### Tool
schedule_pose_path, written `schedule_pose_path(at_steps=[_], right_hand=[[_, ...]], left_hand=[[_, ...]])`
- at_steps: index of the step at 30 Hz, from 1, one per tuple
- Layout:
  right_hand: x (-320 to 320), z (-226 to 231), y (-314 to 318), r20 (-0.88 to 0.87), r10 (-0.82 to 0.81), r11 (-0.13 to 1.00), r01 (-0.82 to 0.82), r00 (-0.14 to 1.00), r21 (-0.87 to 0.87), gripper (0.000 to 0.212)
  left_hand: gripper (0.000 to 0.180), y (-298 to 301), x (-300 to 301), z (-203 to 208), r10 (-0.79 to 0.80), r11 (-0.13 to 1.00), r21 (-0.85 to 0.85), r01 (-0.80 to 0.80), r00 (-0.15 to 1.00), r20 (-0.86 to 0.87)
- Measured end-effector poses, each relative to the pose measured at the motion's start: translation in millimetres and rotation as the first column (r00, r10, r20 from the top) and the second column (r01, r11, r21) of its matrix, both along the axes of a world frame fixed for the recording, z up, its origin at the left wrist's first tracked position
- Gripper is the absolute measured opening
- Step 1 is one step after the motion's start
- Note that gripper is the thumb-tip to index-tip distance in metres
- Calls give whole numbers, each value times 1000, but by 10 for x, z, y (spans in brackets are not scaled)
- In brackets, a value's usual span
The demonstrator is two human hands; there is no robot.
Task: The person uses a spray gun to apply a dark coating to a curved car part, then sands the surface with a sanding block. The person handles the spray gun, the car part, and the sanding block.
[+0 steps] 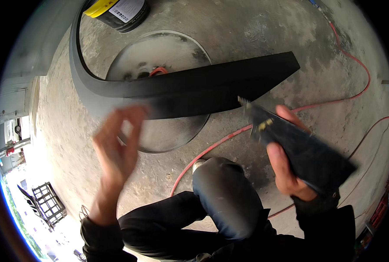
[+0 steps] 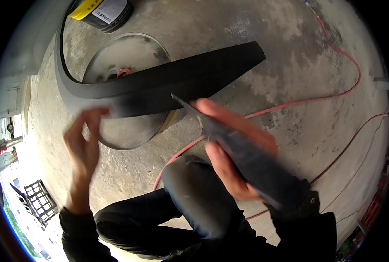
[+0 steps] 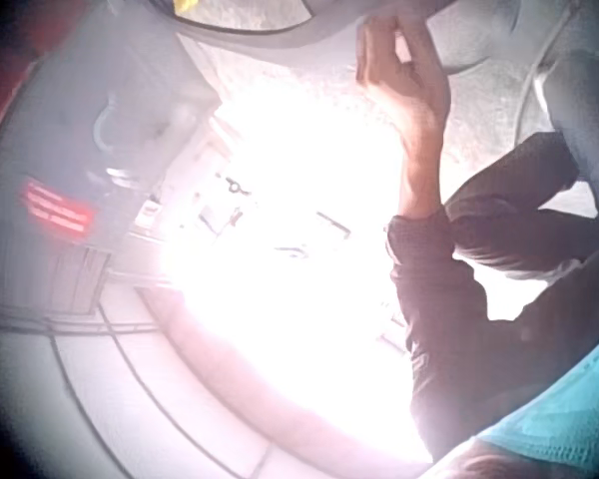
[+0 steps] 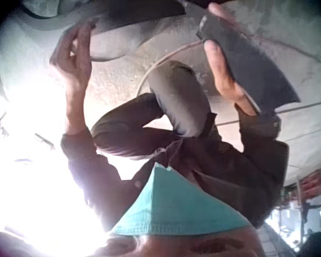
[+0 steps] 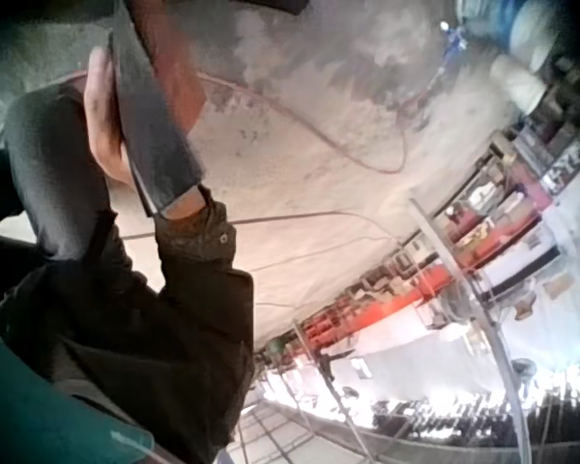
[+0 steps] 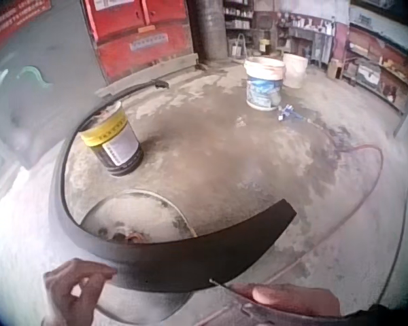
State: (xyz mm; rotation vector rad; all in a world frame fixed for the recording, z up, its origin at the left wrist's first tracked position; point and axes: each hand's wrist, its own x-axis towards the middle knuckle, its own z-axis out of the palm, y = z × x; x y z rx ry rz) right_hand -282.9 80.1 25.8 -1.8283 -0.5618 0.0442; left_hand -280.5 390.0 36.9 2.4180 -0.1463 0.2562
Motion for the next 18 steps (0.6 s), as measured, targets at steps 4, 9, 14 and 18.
schedule_pose_path(at_steps=[4,9,14,18], right_hand=[[458,-26,321,635,288,854,107,716,-509,36],[370,-322,279,525,472,670,98,708,-735,43],[244,-293,707,393,506,625,-13,768,-781,54],[159,-318,1328,381,520,698,-124,765,-705,57]], left_hand=[[19,461,680,-110,179,967,147,-207,967,182],[24,532,842,-399,215,962,163,-220,975,48],[29,432,911,-370,189,957,225,-184,982,2],[32,509,917,-414,203,936,293,-194,979,2]])
